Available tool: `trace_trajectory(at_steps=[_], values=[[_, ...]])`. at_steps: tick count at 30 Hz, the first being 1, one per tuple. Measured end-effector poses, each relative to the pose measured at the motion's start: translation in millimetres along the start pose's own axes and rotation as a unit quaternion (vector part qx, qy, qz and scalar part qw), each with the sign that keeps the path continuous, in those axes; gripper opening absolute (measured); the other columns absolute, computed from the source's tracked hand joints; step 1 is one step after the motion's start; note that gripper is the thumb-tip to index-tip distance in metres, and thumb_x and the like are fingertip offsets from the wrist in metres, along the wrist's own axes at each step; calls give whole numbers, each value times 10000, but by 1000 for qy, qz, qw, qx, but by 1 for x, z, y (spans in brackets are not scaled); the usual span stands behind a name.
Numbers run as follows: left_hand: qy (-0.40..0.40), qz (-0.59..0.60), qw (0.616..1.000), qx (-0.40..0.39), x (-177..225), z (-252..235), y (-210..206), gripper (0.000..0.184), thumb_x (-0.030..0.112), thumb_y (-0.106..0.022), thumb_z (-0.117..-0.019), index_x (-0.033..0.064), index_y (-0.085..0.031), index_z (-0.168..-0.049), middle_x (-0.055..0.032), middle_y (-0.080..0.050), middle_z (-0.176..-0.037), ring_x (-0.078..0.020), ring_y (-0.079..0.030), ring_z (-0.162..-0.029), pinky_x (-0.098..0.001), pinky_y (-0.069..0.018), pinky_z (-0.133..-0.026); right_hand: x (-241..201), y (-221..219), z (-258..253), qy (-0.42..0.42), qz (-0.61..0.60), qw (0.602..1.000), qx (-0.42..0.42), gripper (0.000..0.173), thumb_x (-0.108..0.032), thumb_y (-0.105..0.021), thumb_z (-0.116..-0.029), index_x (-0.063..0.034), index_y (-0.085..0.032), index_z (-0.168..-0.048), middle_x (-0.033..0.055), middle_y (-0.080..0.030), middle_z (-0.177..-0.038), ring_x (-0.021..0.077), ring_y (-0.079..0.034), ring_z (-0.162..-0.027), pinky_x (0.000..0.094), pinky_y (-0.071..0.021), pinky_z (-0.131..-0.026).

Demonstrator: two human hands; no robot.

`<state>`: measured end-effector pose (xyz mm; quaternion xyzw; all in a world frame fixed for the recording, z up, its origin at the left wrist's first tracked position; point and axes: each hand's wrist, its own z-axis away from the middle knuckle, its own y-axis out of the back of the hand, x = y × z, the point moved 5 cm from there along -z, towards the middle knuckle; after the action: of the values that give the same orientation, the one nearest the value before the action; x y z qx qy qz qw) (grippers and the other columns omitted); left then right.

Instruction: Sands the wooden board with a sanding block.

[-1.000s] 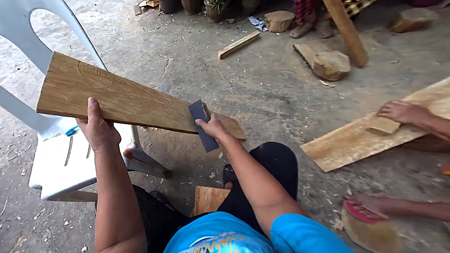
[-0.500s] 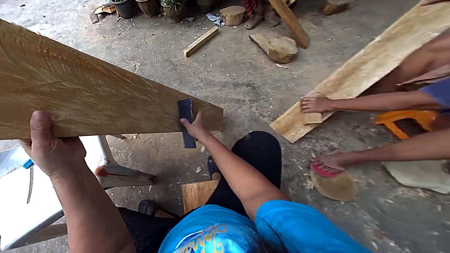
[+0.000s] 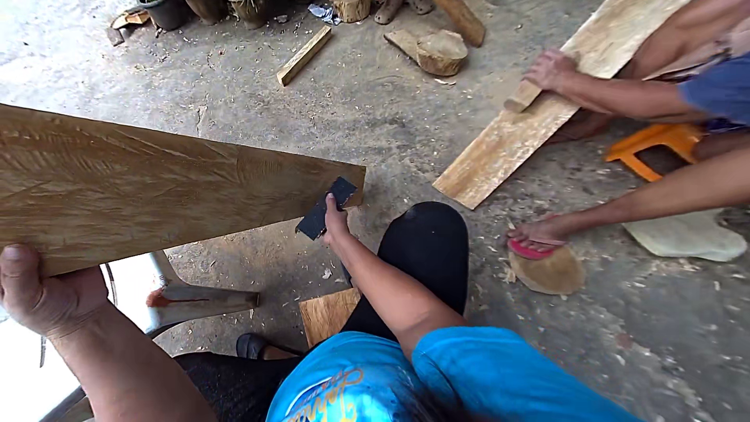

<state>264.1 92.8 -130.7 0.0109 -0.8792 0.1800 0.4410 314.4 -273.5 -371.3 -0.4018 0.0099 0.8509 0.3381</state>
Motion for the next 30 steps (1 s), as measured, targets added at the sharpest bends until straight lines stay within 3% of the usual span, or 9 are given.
trace_trajectory(at_steps=[4, 6, 9, 12, 16, 21, 23, 26, 30], values=[[0, 22, 1000, -3, -2, 7, 12, 527, 323, -865, -757, 122, -617, -1176, -88, -701, -1133, -244, -675, -1095, -481, -561, -973, -45, 7, 31, 4, -59, 995, 86, 651, -390, -414, -1122, -26, -170, -1604, 241, -401, -1566, 321, -470, -1406, 481, -424, -1134], [2, 34, 999, -14, -3, 8, 12, 540, 340, -880, -737, 127, -629, -1166, -87, -702, -1135, -241, -676, -1095, -478, -559, -977, -17, 16, -4, -24, 43, 998, 30, 737, -415, -480, -1098, -38, -125, -1622, 257, -372, -1587, 356, -445, -1429, 524, -405, -1150], [7, 52, 998, -46, -2, 11, 8, 519, 345, -873, -745, 137, -653, -1167, -78, -700, -1150, -231, -670, -1111, -469, -548, -995, 35, 25, -43, -30, 172, 985, -18, 907, -549, -585, -1015, -42, -130, -1614, 330, -428, -1516, 450, -523, -1340, 614, -482, -1042], [11, 62, 997, -53, 1, 16, 8, 514, 341, -881, -728, 133, -674, -1150, -71, -712, -1133, -217, -674, -1103, -450, -548, -997, -1, 19, 10, -80, 64, 993, 57, 751, -429, -496, -1091, -18, -148, -1614, 286, -371, -1571, 384, -452, -1408, 534, -412, -1123], [12, 76, 996, -43, 3, 28, 11, 522, 355, -885, -722, 112, -692, -1142, -83, -721, -1126, -220, -683, -1091, -442, -555, -984, -36, 23, 40, -15, -51, 985, 165, 729, -329, -464, -1117, 20, -59, -1612, 290, -299, -1611, 335, -395, -1464, 448, -361, -1183], [14, 93, 994, -54, 6, 38, 9, 505, 340, -877, -731, 110, -695, -1142, -83, -727, -1110, -212, -690, -1073, -432, -559, -978, 28, 17, -17, -54, 98, 994, 21, 834, -507, -515, -1063, -37, -104, -1616, 313, -369, -1567, 442, -470, -1393, 604, -458, -1078], [16, 91, 994, -58, 9, 42, 9, 493, 344, -874, -731, 113, -707, -1133, -74, -733, -1105, -200, -690, -1077, -419, -557, -982, 16, 8, 5, -99, 55, 993, 29, 764, -455, -491, -1086, -39, -135, -1619, 270, -357, -1590, 391, -432, -1431, 554, -414, -1126], [12, 100, 994, -45, 9, 49, 16, 463, 336, -879, -721, 97, -726, -1087, -87, -745, -1066, -207, -705, -1053, -419, -568, -967, -16, 11, 31, -99, -57, 986, 120, 638, -406, -398, -1123, 12, -256, -1582, 238, -383, -1583, 322, -426, -1437, 485, -384, -1149], [3, 114, 993, -36, 7, 57, 30, 423, 335, -857, -754, 80, -732, -1067, -96, -750, -1052, -214, -713, -1048, -422, -577, -952, -32, 27, 27, -44, -178, 958, 220, 627, -390, -375, -1131, 22, -235, -1583, 237, -371, -1584, 311, -423, -1440, 457, -392, -1151]])
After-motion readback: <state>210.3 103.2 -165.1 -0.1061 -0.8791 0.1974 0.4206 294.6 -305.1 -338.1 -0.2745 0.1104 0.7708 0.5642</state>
